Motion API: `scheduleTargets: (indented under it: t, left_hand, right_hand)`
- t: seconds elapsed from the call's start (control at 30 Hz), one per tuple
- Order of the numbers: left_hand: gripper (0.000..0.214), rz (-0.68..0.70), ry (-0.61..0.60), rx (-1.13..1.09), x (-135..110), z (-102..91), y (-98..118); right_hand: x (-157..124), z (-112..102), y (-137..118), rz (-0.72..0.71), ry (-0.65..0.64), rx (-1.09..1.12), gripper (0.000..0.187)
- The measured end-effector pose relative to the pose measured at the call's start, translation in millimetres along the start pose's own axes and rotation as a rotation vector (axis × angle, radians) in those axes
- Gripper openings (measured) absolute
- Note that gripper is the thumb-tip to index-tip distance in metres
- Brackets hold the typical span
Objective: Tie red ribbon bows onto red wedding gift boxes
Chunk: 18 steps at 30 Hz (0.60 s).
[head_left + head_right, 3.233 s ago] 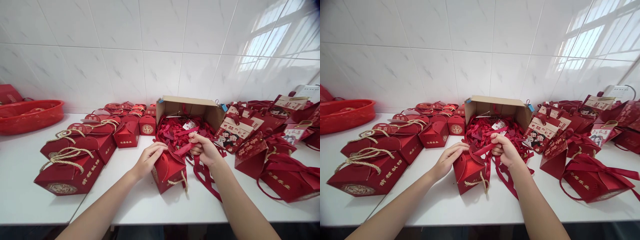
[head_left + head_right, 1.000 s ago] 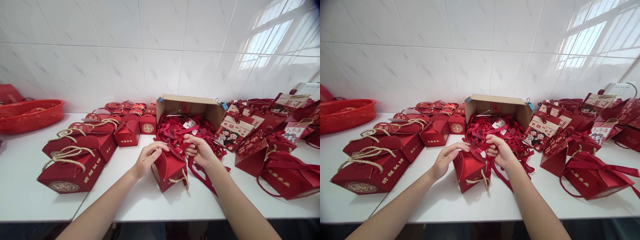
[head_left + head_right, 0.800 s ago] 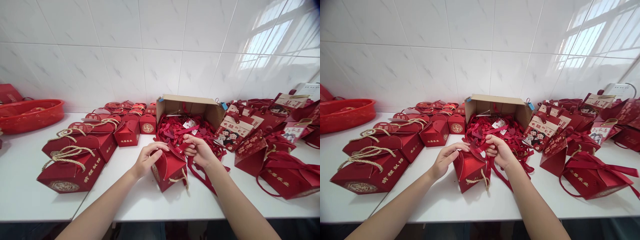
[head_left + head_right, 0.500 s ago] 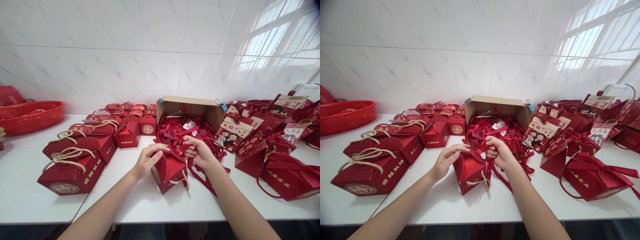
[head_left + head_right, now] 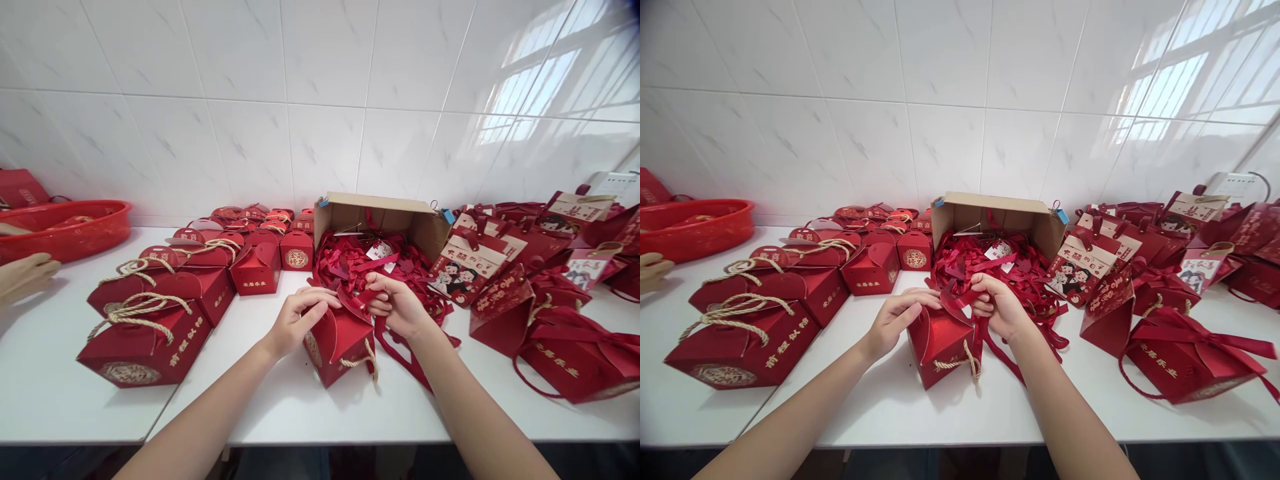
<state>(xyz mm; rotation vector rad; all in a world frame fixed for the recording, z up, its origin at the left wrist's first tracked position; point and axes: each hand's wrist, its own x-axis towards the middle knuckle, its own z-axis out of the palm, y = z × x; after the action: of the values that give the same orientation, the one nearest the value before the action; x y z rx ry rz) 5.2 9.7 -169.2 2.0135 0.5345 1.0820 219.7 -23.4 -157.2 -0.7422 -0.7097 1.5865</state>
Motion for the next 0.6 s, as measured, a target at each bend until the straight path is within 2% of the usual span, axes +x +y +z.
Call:
scheduleTargets:
  t: [0.23, 0.6]
  left_hand:
    - [0.028, 0.022, 0.035, -0.054, -0.1, 1.0, -0.8]
    - [0.036, 0.016, 0.018, -0.047, 0.0, -0.4, 0.3]
  right_hand:
    - [-0.7, 0.5, 1.5, 0.002, 0.014, -0.001, 0.019]
    - [1.0, -0.9, 2.2, 0.001, 0.023, -0.010, 0.019]
